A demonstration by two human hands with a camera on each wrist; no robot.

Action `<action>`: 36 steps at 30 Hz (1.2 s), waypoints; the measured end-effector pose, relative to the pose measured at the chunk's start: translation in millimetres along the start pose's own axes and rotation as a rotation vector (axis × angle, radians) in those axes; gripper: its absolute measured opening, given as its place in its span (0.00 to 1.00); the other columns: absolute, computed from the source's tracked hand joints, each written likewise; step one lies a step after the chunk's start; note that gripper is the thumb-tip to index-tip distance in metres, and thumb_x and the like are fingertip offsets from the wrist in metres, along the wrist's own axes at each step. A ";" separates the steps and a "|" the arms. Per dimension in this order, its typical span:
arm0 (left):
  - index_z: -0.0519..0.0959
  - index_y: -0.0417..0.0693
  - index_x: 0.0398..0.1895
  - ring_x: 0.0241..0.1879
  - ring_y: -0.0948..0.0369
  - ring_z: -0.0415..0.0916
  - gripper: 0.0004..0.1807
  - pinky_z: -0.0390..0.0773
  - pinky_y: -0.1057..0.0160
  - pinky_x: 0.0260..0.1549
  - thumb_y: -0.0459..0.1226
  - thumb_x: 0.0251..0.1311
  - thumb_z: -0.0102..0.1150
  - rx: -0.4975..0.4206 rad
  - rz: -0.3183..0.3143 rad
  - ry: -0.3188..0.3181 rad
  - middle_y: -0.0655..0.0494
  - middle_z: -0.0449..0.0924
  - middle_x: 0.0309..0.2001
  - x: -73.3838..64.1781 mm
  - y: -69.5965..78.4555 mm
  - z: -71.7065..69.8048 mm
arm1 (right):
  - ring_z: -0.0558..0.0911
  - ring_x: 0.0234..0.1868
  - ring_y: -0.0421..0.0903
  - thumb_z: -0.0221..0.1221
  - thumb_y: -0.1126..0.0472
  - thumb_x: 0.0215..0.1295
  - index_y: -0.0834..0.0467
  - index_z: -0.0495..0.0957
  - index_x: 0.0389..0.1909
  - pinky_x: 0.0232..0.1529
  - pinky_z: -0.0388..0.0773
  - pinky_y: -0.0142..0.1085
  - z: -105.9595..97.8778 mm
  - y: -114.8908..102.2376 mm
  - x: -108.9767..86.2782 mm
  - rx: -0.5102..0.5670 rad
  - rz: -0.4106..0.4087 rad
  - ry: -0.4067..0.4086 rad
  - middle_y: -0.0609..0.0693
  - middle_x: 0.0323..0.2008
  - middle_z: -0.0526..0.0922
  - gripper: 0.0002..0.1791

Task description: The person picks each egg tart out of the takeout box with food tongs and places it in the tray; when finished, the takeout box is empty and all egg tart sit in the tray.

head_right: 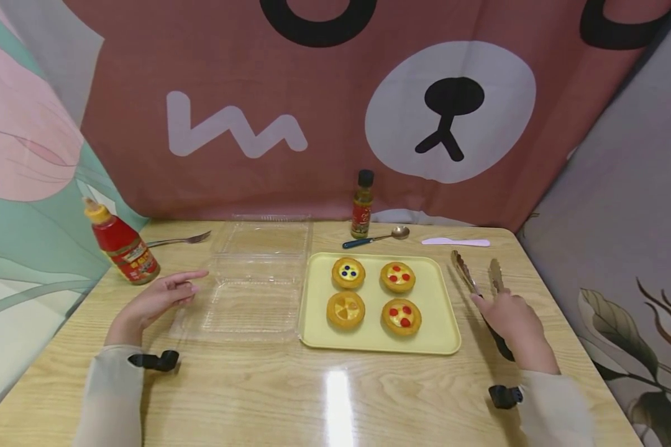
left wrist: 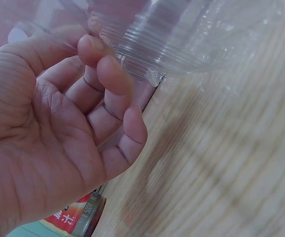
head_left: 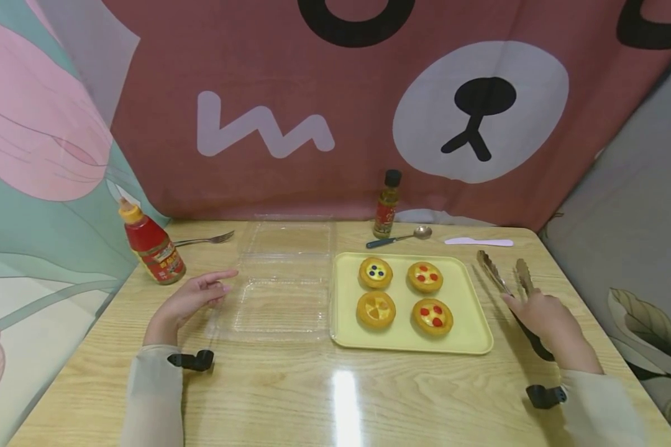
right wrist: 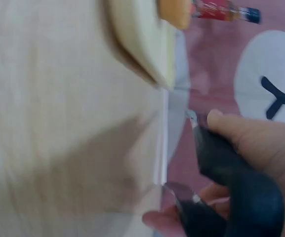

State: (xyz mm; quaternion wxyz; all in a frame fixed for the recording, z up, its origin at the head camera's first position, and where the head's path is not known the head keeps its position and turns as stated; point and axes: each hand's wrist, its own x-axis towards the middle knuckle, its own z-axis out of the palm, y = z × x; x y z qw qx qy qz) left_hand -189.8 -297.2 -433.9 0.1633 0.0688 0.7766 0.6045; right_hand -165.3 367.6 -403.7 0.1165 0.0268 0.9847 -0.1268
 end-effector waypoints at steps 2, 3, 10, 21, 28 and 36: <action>0.60 0.36 0.69 0.26 0.65 0.64 0.30 0.71 0.66 0.29 0.40 0.67 0.52 -0.003 -0.002 -0.002 0.61 0.65 0.23 0.1 -0.1 -0.2 | 0.77 0.31 0.71 0.31 0.31 0.68 0.90 0.59 0.51 0.28 0.73 0.55 7.1 -2.1 3.7 -0.008 0.020 -0.003 0.85 0.40 0.68 0.56; 0.60 0.36 0.69 0.27 0.65 0.64 0.30 0.72 0.66 0.30 0.40 0.67 0.52 -0.003 -0.001 -0.004 0.61 0.65 0.23 0.1 -0.1 -0.1 | 0.77 0.30 0.70 0.31 0.31 0.68 0.91 0.59 0.50 0.28 0.73 0.54 10.3 -2.8 5.4 -0.007 0.036 0.004 0.85 0.39 0.69 0.56; 0.61 0.37 0.69 0.27 0.65 0.65 0.30 0.72 0.66 0.30 0.40 0.67 0.53 0.009 -0.001 0.003 0.61 0.65 0.24 -1.3 2.0 3.7 | 0.76 0.30 0.69 0.42 0.35 0.68 0.85 0.70 0.43 0.23 0.73 0.52 22.4 -6.0 10.4 -0.026 0.130 0.051 0.78 0.37 0.71 0.47; 0.54 0.42 0.72 0.28 0.66 0.67 0.29 0.71 0.65 0.30 0.38 0.71 0.46 0.008 0.020 -0.030 0.59 0.68 0.27 0.3 -0.3 -0.6 | 0.75 0.34 0.72 0.38 0.28 0.64 0.90 0.60 0.48 0.27 0.74 0.55 22.6 -3.9 7.8 -0.021 0.167 0.010 0.82 0.42 0.65 0.58; 0.46 0.50 0.75 0.41 0.55 0.77 0.34 0.76 0.62 0.45 0.42 0.71 0.46 0.079 -0.029 -0.028 0.47 0.79 0.40 -12.0 11.8 -10.8 | 0.64 0.47 0.82 0.29 0.28 0.65 0.92 0.34 0.57 0.41 0.67 0.65 -1.1 -8.1 -10.4 0.068 0.110 -0.029 0.91 0.51 0.48 0.62; 0.54 0.34 0.70 0.41 0.48 0.77 0.34 0.75 0.48 0.42 0.45 0.69 0.49 0.569 -0.007 0.103 0.38 0.78 0.43 -37.6 59.8 -4.5 | 0.60 0.53 0.79 0.41 0.38 0.71 0.83 0.45 0.64 0.44 0.61 0.69 -34.5 -31.2 -37.1 0.073 -0.089 0.277 0.85 0.55 0.55 0.49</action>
